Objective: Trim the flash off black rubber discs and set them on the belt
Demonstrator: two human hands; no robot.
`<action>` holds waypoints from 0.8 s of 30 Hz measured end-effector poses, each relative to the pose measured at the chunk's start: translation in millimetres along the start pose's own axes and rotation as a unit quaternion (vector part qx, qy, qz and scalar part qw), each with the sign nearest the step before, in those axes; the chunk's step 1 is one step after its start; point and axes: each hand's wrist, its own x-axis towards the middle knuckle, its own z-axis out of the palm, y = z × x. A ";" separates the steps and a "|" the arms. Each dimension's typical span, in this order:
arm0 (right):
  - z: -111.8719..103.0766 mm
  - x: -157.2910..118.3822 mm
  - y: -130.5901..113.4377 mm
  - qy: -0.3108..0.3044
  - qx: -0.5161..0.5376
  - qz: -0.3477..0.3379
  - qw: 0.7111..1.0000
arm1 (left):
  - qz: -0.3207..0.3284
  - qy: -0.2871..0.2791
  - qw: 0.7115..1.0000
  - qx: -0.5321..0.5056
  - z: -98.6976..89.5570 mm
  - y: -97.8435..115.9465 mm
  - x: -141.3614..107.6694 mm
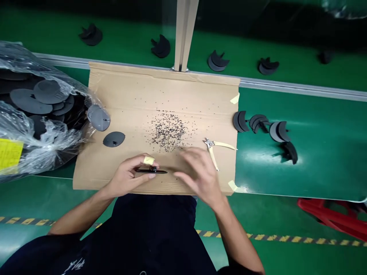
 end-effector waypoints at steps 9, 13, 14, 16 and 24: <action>-43.5 -16.1 66.8 -0.018 -0.242 0.074 0.967 | 0.116 0.071 0.986 0.098 -0.5 2.8 17.0; -46.1 -0.6 33.6 -0.009 -0.086 0.056 0.995 | 0.119 0.074 0.984 0.111 2.8 7.4 19.3; -45.9 3.9 23.8 -0.032 -0.040 0.047 0.998 | 0.121 0.074 0.983 0.113 2.9 8.5 19.6; -44.0 12.1 7.5 -0.063 0.016 0.030 0.997 | 0.123 0.072 0.983 0.115 2.6 10.6 20.2; -28.6 28.4 -7.4 -0.100 -0.006 -0.078 0.992 | 0.131 0.050 0.983 0.114 -1.6 15.6 20.3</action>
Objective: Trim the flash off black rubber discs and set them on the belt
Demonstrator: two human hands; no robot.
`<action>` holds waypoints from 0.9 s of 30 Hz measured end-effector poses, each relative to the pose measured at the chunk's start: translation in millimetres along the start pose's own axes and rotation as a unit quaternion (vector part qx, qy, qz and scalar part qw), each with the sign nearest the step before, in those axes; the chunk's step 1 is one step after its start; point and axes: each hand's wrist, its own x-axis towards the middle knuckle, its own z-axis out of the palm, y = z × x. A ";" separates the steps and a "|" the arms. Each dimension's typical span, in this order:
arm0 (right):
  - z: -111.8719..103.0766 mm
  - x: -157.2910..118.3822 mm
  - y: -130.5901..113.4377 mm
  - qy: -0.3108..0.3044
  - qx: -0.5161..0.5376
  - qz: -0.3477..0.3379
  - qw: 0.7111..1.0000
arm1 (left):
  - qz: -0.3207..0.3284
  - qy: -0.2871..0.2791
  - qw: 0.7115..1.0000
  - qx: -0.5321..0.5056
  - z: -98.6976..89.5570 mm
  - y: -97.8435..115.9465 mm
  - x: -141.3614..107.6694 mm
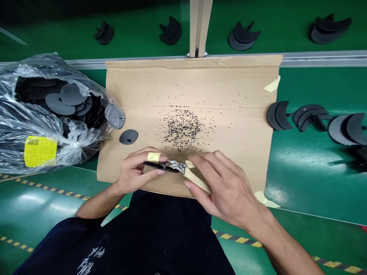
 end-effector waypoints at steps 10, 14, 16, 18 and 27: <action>-3.6 6.6 0.6 0.003 -0.070 -0.059 0.996 | 0.012 -0.011 1.000 0.001 -3.8 0.1 -0.9; -6.3 8.2 0.1 -0.009 -0.105 -0.067 0.992 | 0.023 -0.006 1.000 0.003 -2.8 0.9 -0.3; -6.5 8.7 0.6 -0.012 -0.111 -0.062 0.992 | 0.023 -0.002 1.000 0.005 -1.6 0.2 -0.2; -5.6 8.8 2.3 -0.005 -0.092 -0.060 0.994 | 0.020 0.000 1.000 0.003 -0.8 -1.5 0.0; -0.9 9.1 13.2 0.021 -0.119 -0.040 0.992 | 0.080 -0.093 0.982 0.141 -9.0 -4.5 9.4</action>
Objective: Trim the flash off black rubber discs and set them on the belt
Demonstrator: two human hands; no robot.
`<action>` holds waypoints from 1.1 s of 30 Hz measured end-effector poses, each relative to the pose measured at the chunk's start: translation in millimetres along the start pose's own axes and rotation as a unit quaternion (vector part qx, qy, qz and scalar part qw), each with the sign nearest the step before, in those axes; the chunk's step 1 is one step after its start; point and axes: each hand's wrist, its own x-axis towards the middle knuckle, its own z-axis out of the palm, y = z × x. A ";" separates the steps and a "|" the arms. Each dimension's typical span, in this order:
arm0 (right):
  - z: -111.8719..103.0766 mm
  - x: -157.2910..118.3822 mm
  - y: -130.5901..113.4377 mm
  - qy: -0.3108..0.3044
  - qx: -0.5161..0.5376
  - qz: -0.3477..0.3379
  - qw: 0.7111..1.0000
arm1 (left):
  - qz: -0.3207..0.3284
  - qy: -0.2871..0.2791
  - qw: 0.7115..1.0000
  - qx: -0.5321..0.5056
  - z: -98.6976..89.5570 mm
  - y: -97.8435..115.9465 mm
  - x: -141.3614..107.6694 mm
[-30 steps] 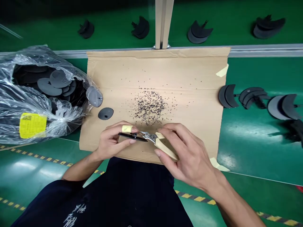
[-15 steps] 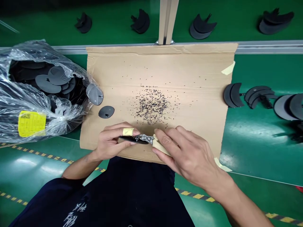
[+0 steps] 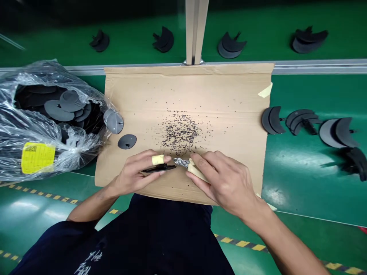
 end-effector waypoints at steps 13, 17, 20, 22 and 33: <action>22.7 -19.8 1.8 0.016 0.185 0.220 0.958 | -0.043 0.080 0.996 -0.010 15.4 -10.9 10.9; 44.2 -11.2 -14.4 0.105 0.312 0.243 0.913 | -0.118 0.123 0.973 -0.156 27.3 -8.9 6.4; 43.8 -3.6 -22.8 0.143 0.220 0.120 0.957 | -0.073 0.085 0.989 -0.099 24.0 -6.6 4.4; 37.8 -1.1 -26.8 0.139 0.123 0.027 0.982 | -0.007 0.057 0.998 -0.016 17.9 -5.0 4.4; -10.0 -4.4 -11.4 0.022 0.022 0.011 0.999 | 0.001 0.086 0.993 -0.079 6.5 2.1 -4.6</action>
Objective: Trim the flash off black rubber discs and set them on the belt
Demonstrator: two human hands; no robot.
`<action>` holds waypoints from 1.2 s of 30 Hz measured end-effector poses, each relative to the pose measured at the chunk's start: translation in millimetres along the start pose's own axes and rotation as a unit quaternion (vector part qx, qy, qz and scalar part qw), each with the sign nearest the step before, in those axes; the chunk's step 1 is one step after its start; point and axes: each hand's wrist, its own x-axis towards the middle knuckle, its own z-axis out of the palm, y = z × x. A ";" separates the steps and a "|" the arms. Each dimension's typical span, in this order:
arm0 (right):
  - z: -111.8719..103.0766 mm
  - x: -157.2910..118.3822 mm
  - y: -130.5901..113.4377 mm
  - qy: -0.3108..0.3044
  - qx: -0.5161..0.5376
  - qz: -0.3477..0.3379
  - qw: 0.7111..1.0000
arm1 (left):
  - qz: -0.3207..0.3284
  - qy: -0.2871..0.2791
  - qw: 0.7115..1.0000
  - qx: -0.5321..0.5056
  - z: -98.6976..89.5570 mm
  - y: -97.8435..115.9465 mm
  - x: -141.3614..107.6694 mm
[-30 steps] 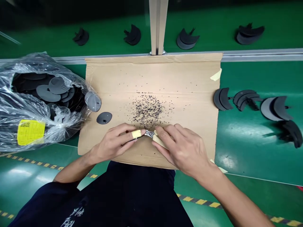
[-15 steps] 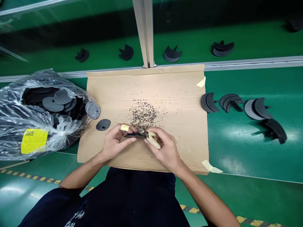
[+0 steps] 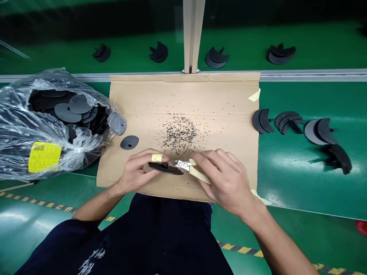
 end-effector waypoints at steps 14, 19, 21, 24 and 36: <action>0.9 -0.5 1.4 -0.035 -0.034 -0.029 0.998 | -0.001 -0.011 1.000 -0.023 -2.1 2.5 -3.2; 0.8 -1.0 1.7 -0.034 -0.039 -0.037 0.998 | -0.002 -0.014 1.000 -0.015 -2.4 3.1 -2.7; 0.8 -0.8 1.7 -0.035 -0.044 -0.039 0.998 | -0.003 -0.014 1.000 -0.014 -2.4 3.2 -2.5; 0.7 -0.5 1.1 -0.036 -0.054 -0.040 0.997 | -0.002 -0.015 1.000 -0.018 -2.0 3.4 -2.4; -3.5 1.8 -4.6 -0.037 -0.131 -0.077 0.988 | 0.007 -0.003 1.000 -0.020 1.5 5.6 -5.6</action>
